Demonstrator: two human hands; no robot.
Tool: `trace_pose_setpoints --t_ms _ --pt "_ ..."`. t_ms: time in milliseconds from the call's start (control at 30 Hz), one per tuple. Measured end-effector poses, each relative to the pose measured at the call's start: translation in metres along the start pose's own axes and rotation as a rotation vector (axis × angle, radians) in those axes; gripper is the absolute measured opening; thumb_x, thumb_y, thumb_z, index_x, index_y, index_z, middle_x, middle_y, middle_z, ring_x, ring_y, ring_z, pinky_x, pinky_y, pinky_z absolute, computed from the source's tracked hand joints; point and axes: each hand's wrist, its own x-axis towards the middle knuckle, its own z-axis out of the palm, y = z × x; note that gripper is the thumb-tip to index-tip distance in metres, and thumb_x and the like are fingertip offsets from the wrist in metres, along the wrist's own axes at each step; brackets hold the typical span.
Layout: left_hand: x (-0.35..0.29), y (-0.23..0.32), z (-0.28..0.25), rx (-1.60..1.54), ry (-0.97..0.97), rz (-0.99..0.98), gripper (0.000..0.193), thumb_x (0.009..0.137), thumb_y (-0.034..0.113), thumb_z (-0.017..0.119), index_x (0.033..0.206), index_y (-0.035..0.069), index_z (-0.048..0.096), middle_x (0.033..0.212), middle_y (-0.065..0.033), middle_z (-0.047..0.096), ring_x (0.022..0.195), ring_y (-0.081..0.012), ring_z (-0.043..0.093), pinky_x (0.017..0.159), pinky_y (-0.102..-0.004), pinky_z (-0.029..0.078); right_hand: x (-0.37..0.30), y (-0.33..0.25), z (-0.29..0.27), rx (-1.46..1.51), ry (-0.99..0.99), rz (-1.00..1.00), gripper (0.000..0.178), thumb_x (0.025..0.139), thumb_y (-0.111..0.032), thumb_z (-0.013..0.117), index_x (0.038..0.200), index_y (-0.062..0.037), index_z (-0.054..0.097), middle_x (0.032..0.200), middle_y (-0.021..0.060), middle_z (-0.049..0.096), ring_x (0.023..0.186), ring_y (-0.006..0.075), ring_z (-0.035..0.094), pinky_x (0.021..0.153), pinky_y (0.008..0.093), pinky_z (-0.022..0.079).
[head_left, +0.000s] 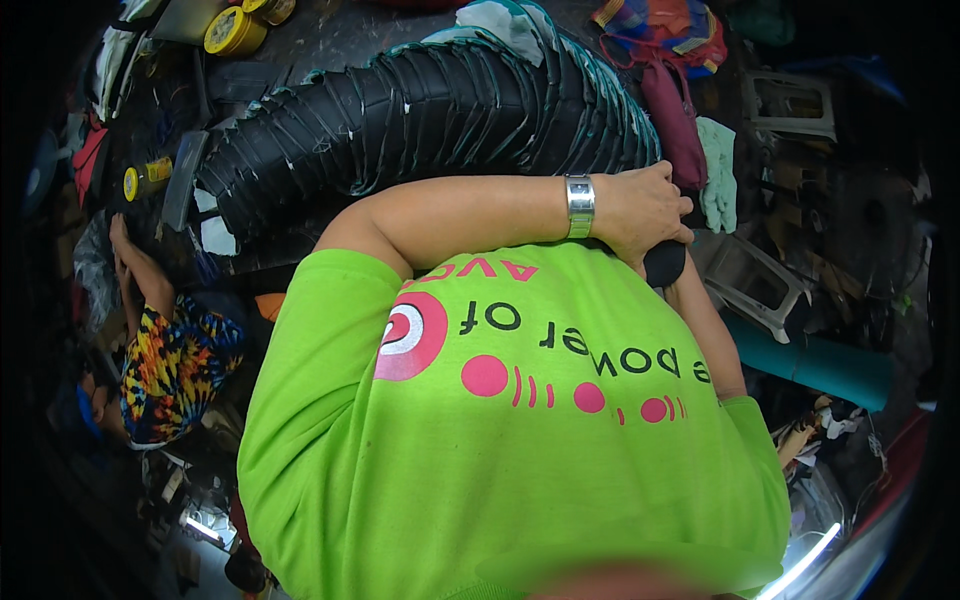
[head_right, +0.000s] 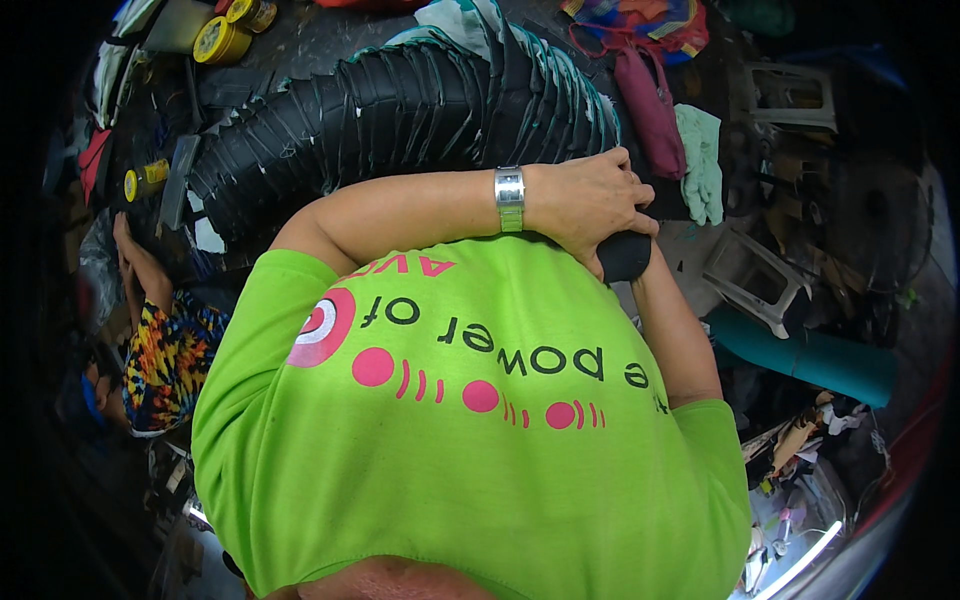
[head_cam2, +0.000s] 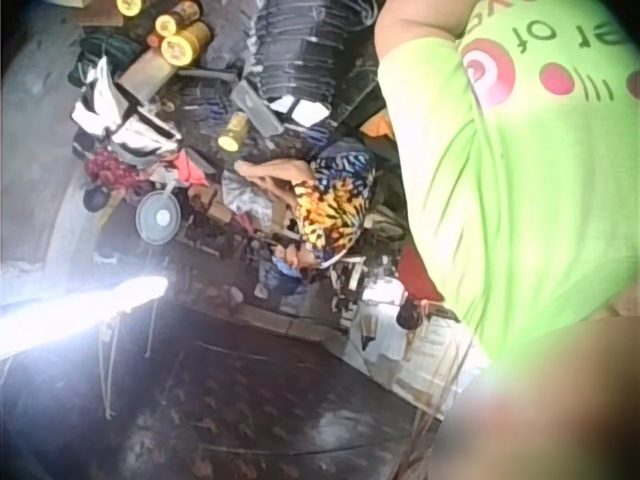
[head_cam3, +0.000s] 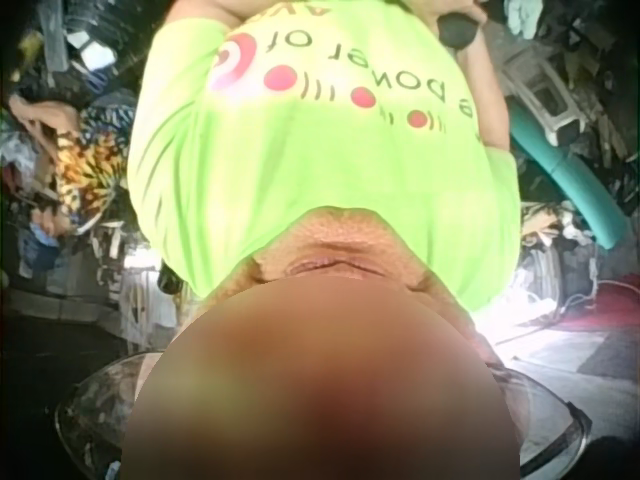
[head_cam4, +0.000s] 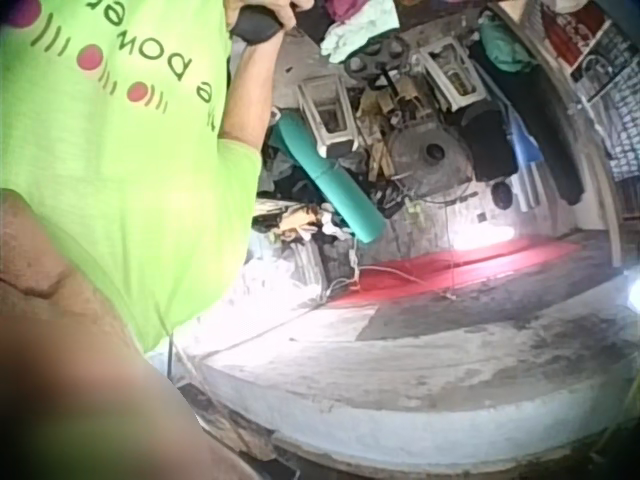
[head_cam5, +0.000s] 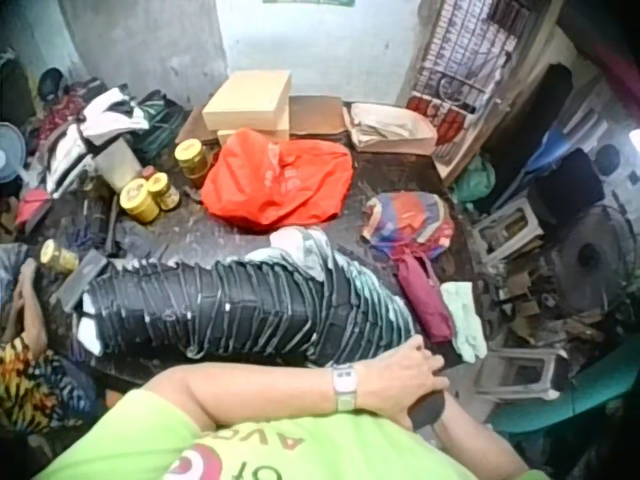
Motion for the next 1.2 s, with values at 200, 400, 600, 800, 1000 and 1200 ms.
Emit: trace_pose_setpoints --t_ms 200,400,600,800,1000,1200 --pt "-0.001 0.001 -0.006 0.074 0.027 -0.026 0.074 0.064 0.065 0.074 0.125 0.025 0.063 0.105 -0.0048 0.062 0.099 -0.0194 0.062 0.082 -0.0375 0.036 -0.002 -0.001 0.000 0.002 0.011 -0.001 0.053 0.090 -0.029 0.063 0.134 -0.0024 0.048 0.130 0.0096 0.057 0.112 0.0223 0.058 0.096 0.0341 0.047" --pt "0.000 -0.004 0.002 0.036 0.059 -0.008 0.070 0.063 0.066 0.073 0.119 0.025 0.065 0.105 -0.0048 0.063 0.102 -0.0202 0.061 0.084 -0.0380 0.036 0.001 -0.003 -0.004 -0.010 0.028 0.015 0.054 0.089 -0.029 0.064 0.134 -0.0023 0.048 0.130 0.0096 0.057 0.112 0.0223 0.058 0.095 0.0341 0.047" --pt "-0.003 -0.010 0.006 -0.039 0.131 -0.009 0.064 0.060 0.062 0.076 0.108 0.021 0.068 0.104 -0.0040 0.062 0.105 -0.0206 0.056 0.084 -0.0383 0.033 0.008 -0.022 -0.009 -0.076 0.059 0.049 0.055 0.088 -0.029 0.065 0.134 -0.0023 0.048 0.130 0.0095 0.057 0.112 0.0224 0.058 0.095 0.0340 0.047" --pt "-0.043 -0.015 -0.018 -0.117 0.152 0.017 0.059 0.074 0.049 0.072 0.123 0.017 0.065 0.118 -0.0095 0.062 0.113 -0.0258 0.057 0.102 -0.0429 0.033 0.022 -0.035 -0.013 -0.134 0.069 0.064 0.056 0.088 -0.029 0.066 0.134 -0.0023 0.048 0.130 0.0095 0.057 0.112 0.0225 0.058 0.095 0.0340 0.047" --pt "-0.231 -0.013 -0.076 -0.365 0.952 -0.561 0.031 0.077 0.028 0.079 0.101 0.009 0.072 0.083 -0.0057 0.069 0.079 -0.0192 0.067 0.075 -0.0304 0.053 0.028 -0.037 -0.016 -0.143 0.065 0.081 0.057 0.087 -0.029 0.068 0.134 -0.0022 0.048 0.129 0.0095 0.057 0.112 0.0225 0.058 0.095 0.0339 0.047" --pt "-0.484 -0.009 -0.018 -0.008 1.896 -1.484 0.021 0.089 0.007 0.065 0.109 0.000 0.065 0.099 -0.0063 0.069 0.088 -0.0132 0.063 0.079 -0.0259 0.050 0.033 -0.039 -0.017 -0.153 0.048 0.098 0.058 0.086 -0.029 0.069 0.134 -0.0022 0.048 0.129 0.0095 0.057 0.112 0.0226 0.058 0.095 0.0339 0.047"
